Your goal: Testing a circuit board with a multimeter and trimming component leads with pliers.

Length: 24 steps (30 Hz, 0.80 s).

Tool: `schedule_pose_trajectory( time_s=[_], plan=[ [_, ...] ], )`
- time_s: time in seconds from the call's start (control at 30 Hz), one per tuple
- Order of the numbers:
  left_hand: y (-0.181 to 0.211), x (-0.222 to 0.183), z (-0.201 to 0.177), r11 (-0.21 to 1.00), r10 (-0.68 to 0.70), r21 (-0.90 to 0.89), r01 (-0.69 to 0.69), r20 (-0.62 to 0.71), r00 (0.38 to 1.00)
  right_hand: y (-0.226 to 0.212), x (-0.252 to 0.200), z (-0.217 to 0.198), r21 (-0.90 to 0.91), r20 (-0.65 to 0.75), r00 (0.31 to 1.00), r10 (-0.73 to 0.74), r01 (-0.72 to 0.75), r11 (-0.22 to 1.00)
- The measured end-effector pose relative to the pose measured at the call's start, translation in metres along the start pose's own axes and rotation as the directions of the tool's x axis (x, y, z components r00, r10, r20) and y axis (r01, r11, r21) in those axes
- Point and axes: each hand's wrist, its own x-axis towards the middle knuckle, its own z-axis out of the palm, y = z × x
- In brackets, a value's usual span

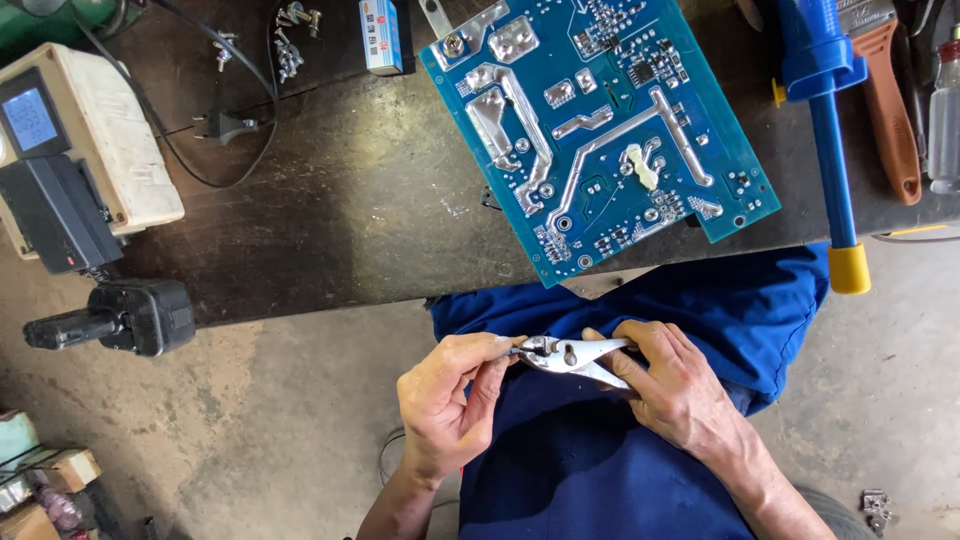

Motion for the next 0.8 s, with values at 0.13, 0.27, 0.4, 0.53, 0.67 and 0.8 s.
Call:
schedule_pose_trajectory(
  time_s=[0.13,0.27,0.4,0.53,0.67,0.8],
  plan=[
    [0.001,0.001,0.002,0.999,-0.031,-0.042,0.030,-0.007,1.000,0.000,0.001,-0.001,0.014,0.001,1.000,-0.007,0.007,1.000],
    [0.003,0.002,0.001,0.998,-0.054,-0.030,0.054,-0.001,0.999,0.008,-0.006,0.005,-0.009,-0.025,0.998,-0.058,0.058,0.998],
    [0.005,0.006,-0.001,0.998,-0.065,-0.010,0.066,0.007,0.998,0.010,-0.007,0.004,0.000,-0.010,0.999,-0.038,0.038,0.999],
    [0.003,0.010,-0.006,0.981,-0.133,-0.134,0.141,0.071,0.989,0.016,-0.009,0.009,0.023,-0.007,0.998,-0.064,0.065,0.998],
    [-0.010,0.004,-0.005,0.927,-0.257,-0.265,0.265,0.065,0.964,0.017,-0.003,0.009,0.054,-0.043,0.996,-0.073,0.075,0.996],
    [-0.012,0.003,0.003,0.937,-0.278,-0.236,0.258,-0.052,0.959,0.011,0.006,0.001,0.044,-0.008,0.997,-0.072,0.073,0.996]
  ],
)
